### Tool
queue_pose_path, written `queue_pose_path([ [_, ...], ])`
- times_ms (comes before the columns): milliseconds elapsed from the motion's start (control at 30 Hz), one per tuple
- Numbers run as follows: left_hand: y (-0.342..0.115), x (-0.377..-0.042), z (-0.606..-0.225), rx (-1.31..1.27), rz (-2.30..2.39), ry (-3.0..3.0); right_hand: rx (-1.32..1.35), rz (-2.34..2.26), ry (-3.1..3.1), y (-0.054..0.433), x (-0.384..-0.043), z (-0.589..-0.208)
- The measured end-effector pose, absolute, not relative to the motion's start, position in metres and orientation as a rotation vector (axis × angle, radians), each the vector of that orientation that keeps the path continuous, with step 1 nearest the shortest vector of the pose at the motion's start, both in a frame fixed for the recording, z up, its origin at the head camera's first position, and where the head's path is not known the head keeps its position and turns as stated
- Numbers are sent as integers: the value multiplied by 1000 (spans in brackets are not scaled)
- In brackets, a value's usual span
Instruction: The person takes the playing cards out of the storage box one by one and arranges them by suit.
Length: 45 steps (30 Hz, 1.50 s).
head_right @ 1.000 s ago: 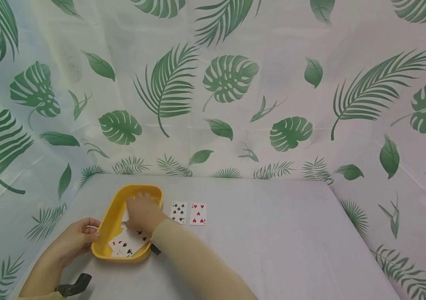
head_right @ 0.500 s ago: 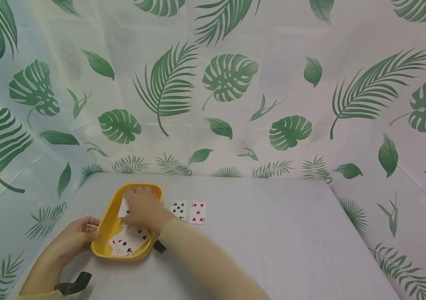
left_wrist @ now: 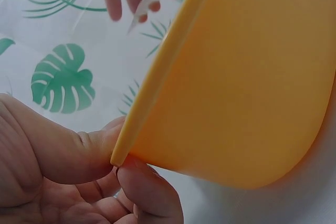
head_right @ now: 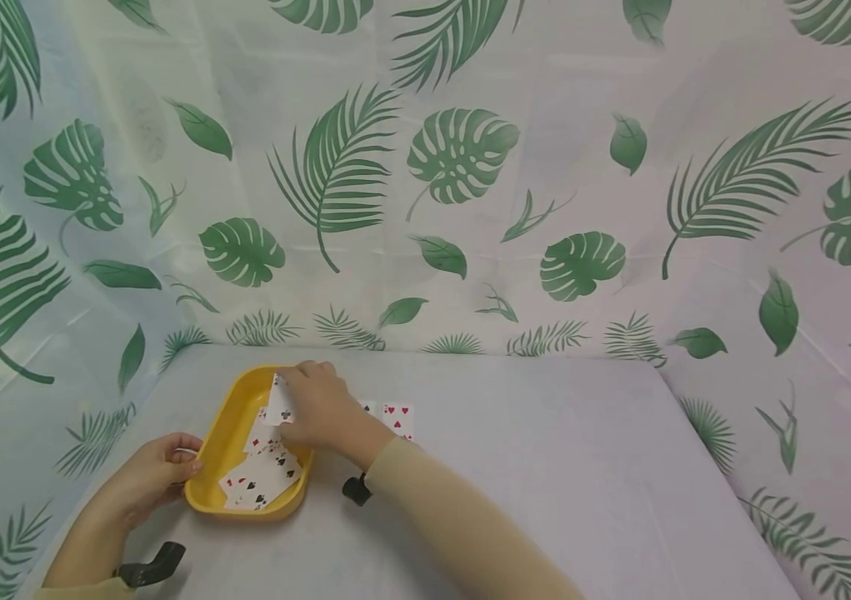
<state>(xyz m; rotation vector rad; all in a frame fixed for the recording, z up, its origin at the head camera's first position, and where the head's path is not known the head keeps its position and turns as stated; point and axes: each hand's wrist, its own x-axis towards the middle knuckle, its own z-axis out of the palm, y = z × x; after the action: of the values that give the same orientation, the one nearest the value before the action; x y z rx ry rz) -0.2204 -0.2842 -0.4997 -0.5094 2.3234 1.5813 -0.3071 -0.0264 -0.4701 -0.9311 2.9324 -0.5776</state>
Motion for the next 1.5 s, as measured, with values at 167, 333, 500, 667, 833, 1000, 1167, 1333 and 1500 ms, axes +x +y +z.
queue_pose_path([
  [167, -285, -220, -502, -526, 1578, 2315, -933, -598, 2924, -7, -299, -468],
  [333, -285, -220, -503, -535, 1579, 2312, -929, -611, 2940, 17, -293, -469],
  [500, -285, -220, -503, -526, 1588, 2324, -950, -633, 2969, 46, -292, -476],
  [667, -285, -220, -503, -523, 1581, 2331, -952, -646, 2974, 75, -291, -482],
  [833, -286, -221, -504, -529, 1573, 2337, -919, -695, 2970, 102, -291, -485],
  [1000, -286, -221, -504, -531, 1580, 2324, -921, -680, 2999, 128, -291, -493],
  [1167, -285, -221, -505, -532, 1589, 2324, -925, -630, 3021, 151, -292, -501],
  [1333, -286, -222, -507, -531, 1597, 2325, -842, -580, 3023, 167, -293, -508],
  [1500, -287, -222, -508, -531, 1601, 2326, -759, -540, 3003, 175, -295, -515],
])
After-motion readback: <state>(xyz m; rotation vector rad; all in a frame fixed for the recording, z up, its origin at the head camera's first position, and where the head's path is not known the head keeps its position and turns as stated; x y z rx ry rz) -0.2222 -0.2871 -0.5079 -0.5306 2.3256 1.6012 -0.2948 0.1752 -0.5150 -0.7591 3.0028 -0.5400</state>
